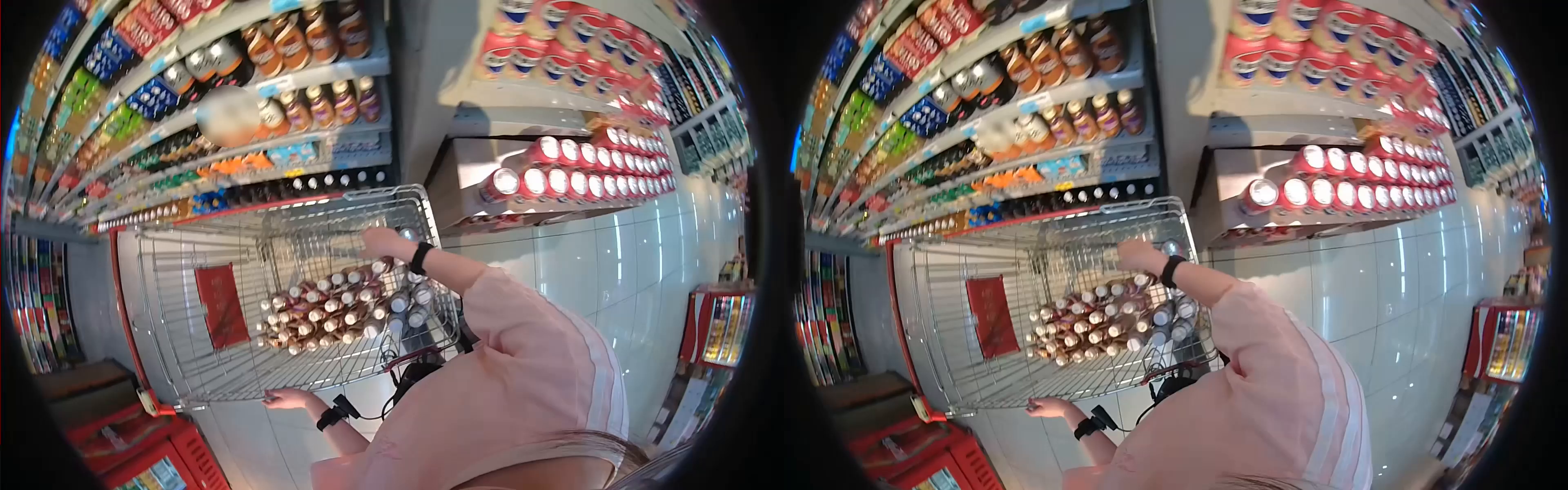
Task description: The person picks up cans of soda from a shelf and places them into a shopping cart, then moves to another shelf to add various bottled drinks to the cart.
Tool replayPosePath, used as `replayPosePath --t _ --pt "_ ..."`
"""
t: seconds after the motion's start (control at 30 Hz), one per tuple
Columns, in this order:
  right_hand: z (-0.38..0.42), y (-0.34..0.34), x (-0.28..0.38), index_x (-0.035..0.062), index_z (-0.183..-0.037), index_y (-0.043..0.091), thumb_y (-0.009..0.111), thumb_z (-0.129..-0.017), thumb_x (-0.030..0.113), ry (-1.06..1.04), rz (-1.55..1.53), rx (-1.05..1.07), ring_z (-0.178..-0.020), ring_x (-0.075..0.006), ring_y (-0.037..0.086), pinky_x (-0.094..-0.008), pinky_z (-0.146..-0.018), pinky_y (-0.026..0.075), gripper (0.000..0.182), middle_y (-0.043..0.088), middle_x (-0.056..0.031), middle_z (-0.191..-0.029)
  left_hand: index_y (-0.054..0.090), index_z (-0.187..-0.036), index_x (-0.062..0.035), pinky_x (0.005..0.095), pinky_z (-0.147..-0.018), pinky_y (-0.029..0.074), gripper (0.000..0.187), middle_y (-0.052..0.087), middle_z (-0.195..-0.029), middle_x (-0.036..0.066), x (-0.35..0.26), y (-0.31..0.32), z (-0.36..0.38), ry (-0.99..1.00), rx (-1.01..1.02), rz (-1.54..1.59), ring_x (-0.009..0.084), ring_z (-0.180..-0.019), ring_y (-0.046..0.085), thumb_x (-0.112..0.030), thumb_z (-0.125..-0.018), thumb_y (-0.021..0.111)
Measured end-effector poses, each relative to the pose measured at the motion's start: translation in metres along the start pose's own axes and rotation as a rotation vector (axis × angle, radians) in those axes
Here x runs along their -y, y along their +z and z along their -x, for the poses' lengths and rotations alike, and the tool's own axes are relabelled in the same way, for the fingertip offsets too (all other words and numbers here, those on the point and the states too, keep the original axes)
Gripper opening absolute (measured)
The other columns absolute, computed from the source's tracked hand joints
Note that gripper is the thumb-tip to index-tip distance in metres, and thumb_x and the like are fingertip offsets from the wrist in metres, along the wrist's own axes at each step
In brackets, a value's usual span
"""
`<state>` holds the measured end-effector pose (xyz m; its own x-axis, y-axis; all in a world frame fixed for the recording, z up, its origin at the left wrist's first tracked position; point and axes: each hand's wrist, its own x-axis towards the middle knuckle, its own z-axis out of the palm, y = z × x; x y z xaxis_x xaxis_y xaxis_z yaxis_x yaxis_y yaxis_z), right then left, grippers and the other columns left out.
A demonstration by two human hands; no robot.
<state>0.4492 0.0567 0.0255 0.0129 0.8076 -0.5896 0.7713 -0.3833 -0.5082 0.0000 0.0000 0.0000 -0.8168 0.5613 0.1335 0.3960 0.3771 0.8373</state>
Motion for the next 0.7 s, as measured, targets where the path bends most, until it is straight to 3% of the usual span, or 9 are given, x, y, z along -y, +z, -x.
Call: replayPosePath --t 0.07,0.17,0.23,0.3,0.37,0.47,0.57,0.63,0.7 --pt "0.011 -0.007 0.001 0.0067 -0.111 0.059 0.061 -0.076 0.040 -0.222 -0.146 -0.263 -0.096 -0.0315 0.060 -0.0399 -0.082 0.047 0.048 0.060 -0.0177 -0.108 0.029 -0.131 -0.0025 0.0409 -0.089 0.043 0.043 0.048 -0.123 0.018 -0.004 0.019 -0.007 -0.016 -0.008 0.006 0.0317 -0.110 0.051 -0.024 -0.096 0.039" --pt "0.135 -0.095 -0.012 0.0059 -0.105 0.060 0.065 -0.073 0.034 -0.314 -0.356 -0.470 -0.093 -0.0325 0.060 -0.0394 -0.082 0.047 0.044 0.062 -0.0165 -0.103 0.029 -0.130 -0.0016 0.0415 -0.082 0.046 0.041 0.050 -0.119 0.020 -0.020 -0.003 0.011 0.013 -0.039 -0.016 0.0343 -0.103 0.055 -0.023 -0.095 0.038" --pt "0.179 -0.132 -0.048 0.0061 -0.098 0.062 0.070 -0.068 0.027 -0.138 -0.073 -0.905 -0.085 -0.0301 0.061 -0.0371 -0.084 0.045 0.037 0.062 -0.0162 -0.091 0.029 -0.130 -0.0021 0.0423 -0.082 0.045 0.040 0.049 -0.120 0.020 -0.017 -0.006 0.010 -0.004 -0.029 -0.033 0.0346 -0.104 0.053 -0.020 -0.095 0.037" --pt "0.218 -0.170 -0.096 0.0078 -0.099 0.059 0.073 -0.063 0.022 0.132 0.245 -1.040 -0.088 -0.0274 0.059 -0.0413 -0.088 0.042 0.041 0.060 -0.0145 -0.088 0.029 -0.131 -0.0031 0.0421 -0.084 0.045 0.039 0.050 -0.121 0.019 -0.024 -0.003 0.013 -0.016 -0.034 -0.039 0.0339 -0.107 0.053 -0.020 -0.096 0.035" --pt "0.238 -0.181 -0.157 0.0091 -0.108 0.053 0.073 -0.064 0.022 0.293 0.501 -1.246 -0.100 -0.0271 0.055 -0.0529 -0.094 0.036 0.050 0.058 -0.0128 -0.096 0.029 -0.130 -0.0034 0.0419 -0.083 0.045 0.038 0.050 -0.120 0.020 -0.012 0.001 0.007 0.037 -0.053 -0.064 0.0343 -0.106 0.053 -0.018 -0.096 0.036" --pt "0.268 -0.203 -0.215 0.0111 -0.124 0.044 0.070 -0.067 0.020 0.585 0.546 -0.808 -0.116 -0.0283 0.046 -0.0607 -0.098 0.028 0.063 0.053 -0.0099 -0.116 0.030 -0.130 -0.0034 0.0421 -0.081 0.046 0.038 0.049 -0.119 0.021 -0.009 0.002 0.005 0.061 -0.043 -0.062 0.0349 -0.103 0.054 -0.014 -0.095 0.038" --pt "0.267 -0.205 -0.258 0.0133 -0.117 0.052 0.074 -0.062 0.018 0.666 0.510 -0.572 -0.110 -0.0302 0.053 -0.0685 -0.099 0.018 0.060 0.061 -0.0095 -0.108 0.030 -0.131 -0.0057 0.0431 -0.079 0.046 0.040 0.053 -0.116 0.019 0.032 0.020 -0.022 0.103 -0.084 -0.060 0.0349 -0.098 0.056 -0.016 -0.094 0.040" --pt "0.273 -0.205 -0.258 0.0160 -0.121 0.052 0.073 -0.063 0.015 0.650 0.475 -0.500 -0.107 -0.0295 0.056 -0.0674 -0.100 0.016 0.062 0.064 -0.0090 -0.103 0.030 -0.130 -0.0059 0.0431 -0.079 0.046 0.039 0.053 -0.115 0.019 0.032 0.026 -0.017 0.108 -0.131 -0.081 0.0349 -0.098 0.056 -0.017 -0.094 0.041" --pt "0.266 -0.198 -0.275 0.0135 -0.122 0.049 0.075 -0.062 0.022 0.618 0.501 -0.519 -0.106 -0.0262 0.056 -0.0672 -0.099 0.020 0.066 0.060 -0.0093 -0.109 0.031 -0.130 -0.0060 0.0431 -0.079 0.046 0.039 0.053 -0.115 0.019 0.034 0.027 -0.012 0.100 -0.154 -0.085 0.0348 -0.098 0.056 -0.017 -0.094 0.041"
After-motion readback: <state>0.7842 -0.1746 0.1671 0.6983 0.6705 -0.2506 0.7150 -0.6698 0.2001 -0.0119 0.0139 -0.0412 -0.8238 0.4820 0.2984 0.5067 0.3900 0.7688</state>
